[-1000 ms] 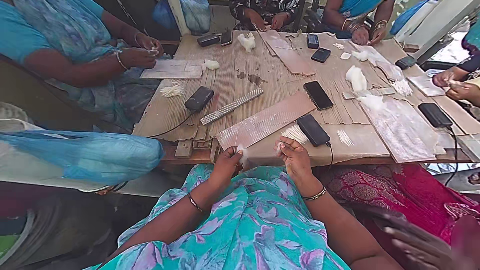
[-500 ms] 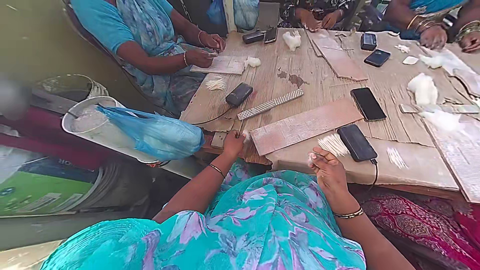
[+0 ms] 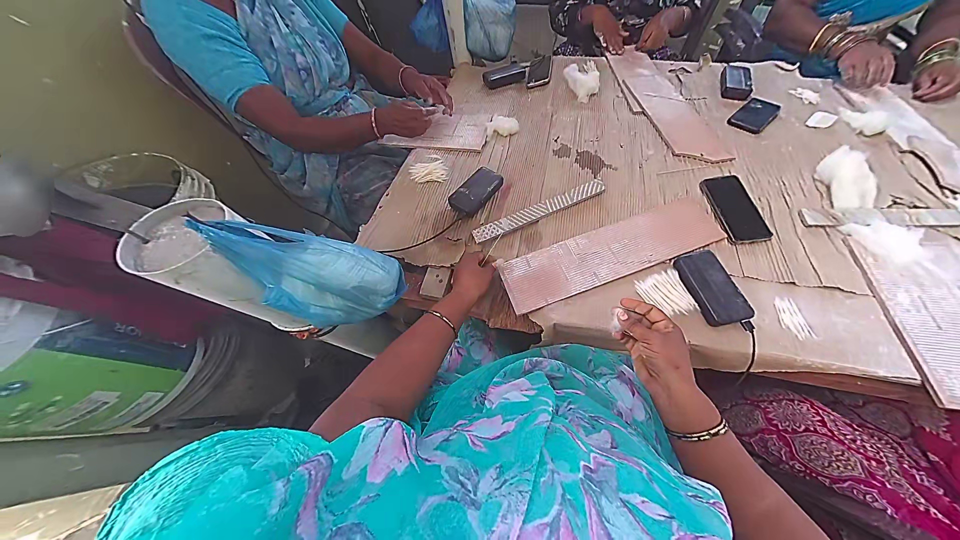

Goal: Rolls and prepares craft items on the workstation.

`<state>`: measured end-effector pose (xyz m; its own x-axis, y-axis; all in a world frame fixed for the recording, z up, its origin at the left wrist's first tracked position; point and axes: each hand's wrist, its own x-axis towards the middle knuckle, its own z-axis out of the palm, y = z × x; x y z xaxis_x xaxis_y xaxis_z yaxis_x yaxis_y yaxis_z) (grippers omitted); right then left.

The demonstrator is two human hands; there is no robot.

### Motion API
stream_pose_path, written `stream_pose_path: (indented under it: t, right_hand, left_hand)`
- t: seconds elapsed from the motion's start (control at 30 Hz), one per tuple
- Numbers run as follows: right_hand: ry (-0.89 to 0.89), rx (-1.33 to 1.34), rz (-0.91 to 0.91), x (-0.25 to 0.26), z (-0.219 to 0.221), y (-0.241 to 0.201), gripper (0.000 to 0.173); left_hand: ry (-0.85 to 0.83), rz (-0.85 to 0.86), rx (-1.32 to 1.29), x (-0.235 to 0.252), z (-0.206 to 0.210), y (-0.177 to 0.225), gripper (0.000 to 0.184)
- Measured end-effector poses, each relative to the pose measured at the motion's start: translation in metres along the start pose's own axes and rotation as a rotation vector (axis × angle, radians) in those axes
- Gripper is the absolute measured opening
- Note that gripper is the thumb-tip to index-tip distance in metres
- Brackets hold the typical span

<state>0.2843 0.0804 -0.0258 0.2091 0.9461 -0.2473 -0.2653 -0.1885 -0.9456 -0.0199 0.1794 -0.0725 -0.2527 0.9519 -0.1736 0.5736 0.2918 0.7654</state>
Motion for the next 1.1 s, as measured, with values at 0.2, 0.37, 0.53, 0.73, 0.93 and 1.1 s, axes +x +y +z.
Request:
stream_pose_path:
  t: [0.2, 0.37, 0.53, 0.73, 0.93, 1.1]
  right_hand:
    - [-0.014, -0.016, 0.021, 0.0, 0.001, 0.002, 0.017]
    - [-0.078, -0.024, 0.039, 0.0, 0.001, 0.003, 0.021]
    - [-0.106, -0.036, 0.033, -0.003, 0.002, 0.001, 0.025]
    - [-0.088, 0.034, -0.051, -0.016, 0.003, -0.005, 0.024]
    - [-0.166, 0.139, -0.17, -0.032, 0.004, -0.008, 0.032]
    - [-0.249, 0.106, -0.206, -0.037, 0.004, -0.008, 0.031]
  left_hand:
    - [-0.001, -0.035, 0.143, 0.008, -0.002, 0.008, 0.03]
    - [-0.06, -0.007, 0.138, 0.012, -0.004, 0.003, 0.031]
    - [-0.106, 0.033, -0.054, 0.01, -0.012, -0.009, 0.03]
    - [0.103, 0.206, -0.226, -0.057, -0.008, 0.04, 0.025]
    - [-0.316, 0.338, -0.414, -0.138, 0.018, 0.088, 0.021]
    - [-0.466, 0.298, -0.5, -0.155, 0.032, 0.094, 0.024]
